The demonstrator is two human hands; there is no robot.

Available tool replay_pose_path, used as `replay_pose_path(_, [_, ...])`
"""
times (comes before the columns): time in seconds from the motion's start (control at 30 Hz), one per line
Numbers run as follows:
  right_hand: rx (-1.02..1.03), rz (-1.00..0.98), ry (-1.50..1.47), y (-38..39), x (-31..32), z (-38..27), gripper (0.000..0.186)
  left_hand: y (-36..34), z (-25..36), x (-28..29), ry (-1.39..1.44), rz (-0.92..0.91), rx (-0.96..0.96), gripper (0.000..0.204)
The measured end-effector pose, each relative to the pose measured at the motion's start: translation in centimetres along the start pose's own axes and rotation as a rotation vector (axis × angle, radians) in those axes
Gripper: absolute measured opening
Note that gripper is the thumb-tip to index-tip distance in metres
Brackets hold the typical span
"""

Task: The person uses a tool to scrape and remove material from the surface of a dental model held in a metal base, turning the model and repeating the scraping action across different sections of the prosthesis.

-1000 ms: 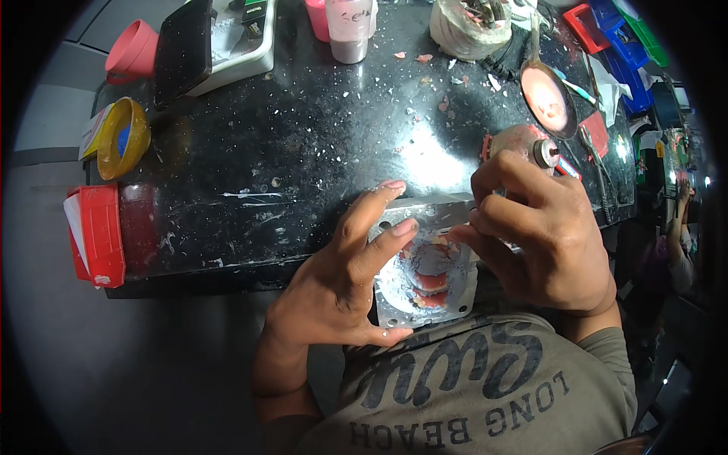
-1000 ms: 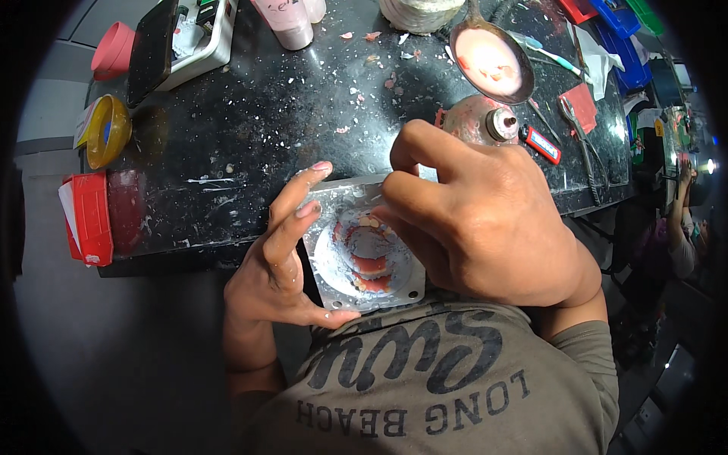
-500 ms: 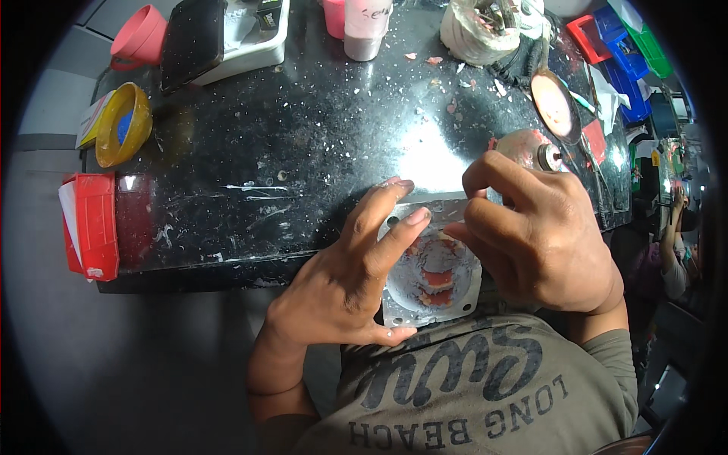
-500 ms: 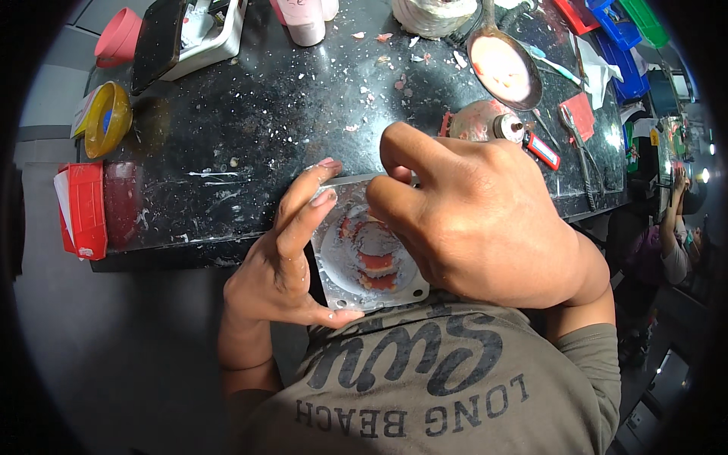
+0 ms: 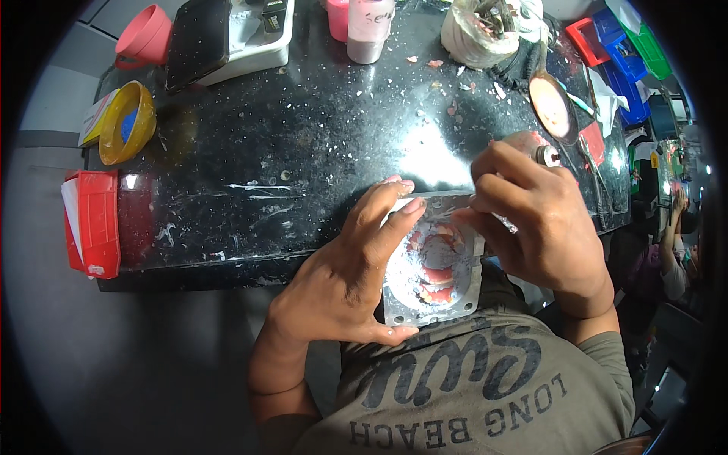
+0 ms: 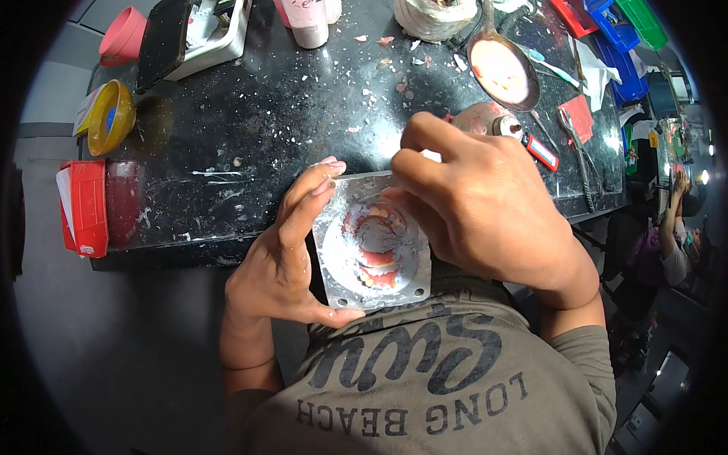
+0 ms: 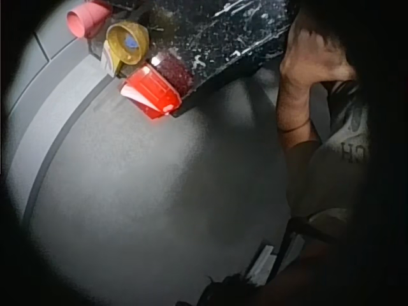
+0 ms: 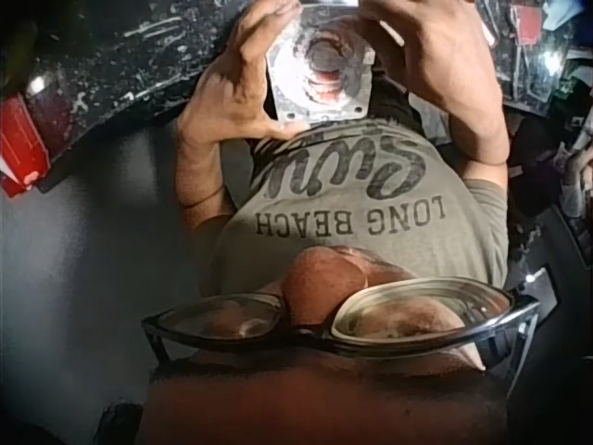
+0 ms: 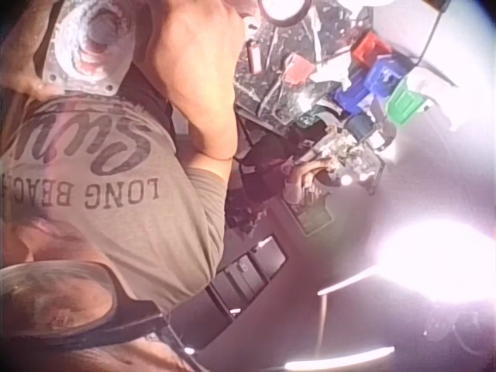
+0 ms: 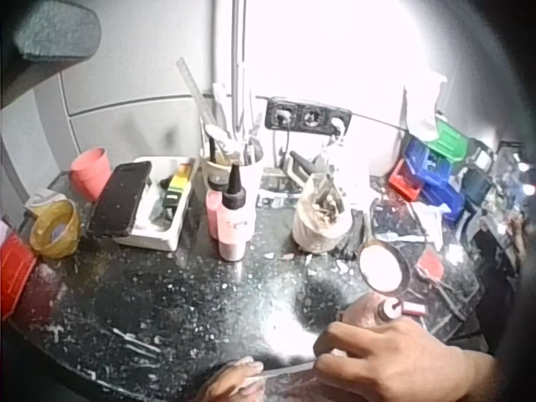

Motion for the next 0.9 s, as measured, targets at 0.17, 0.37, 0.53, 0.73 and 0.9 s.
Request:
replay_pose_path(0.17, [-0.029,0.043,0.034,0.2,0.9,-0.1,0.027,-0.3,0.3,0.2,0.030,-0.027,0.024,0.152])
replay_pose_path(0.37, [0.043,-0.032,0.053,-0.8,0.6,-1.4,0.027,-0.3,0.2,0.0,0.014,-0.031,0.033,0.155])
replay_pose_path(0.53, [0.153,-0.081,0.189,-1.6,0.8,-3.0,0.027,-0.2,0.4,0.2,-0.013,-0.039,0.047,0.157])
replay_pose_path(0.73, [0.198,-0.131,0.279,-2.2,0.6,-4.0,0.027,-0.1,0.3,0.1,-0.014,-0.023,0.049,0.158])
replay_pose_path(0.9, [0.206,-0.149,0.316,-2.3,0.5,-4.6,0.027,-0.1,0.1,0.0,-0.069,-0.059,0.064,0.158])
Point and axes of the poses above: each hand's wrist, its own y-axis away from the middle knuckle, its own x-axis out of the back of the hand, z = x × y, the point moved 8 cm from there along -y, towards the middle knuckle, and after that the axes turned 7 degrees about -y, right-handed, at the moved point
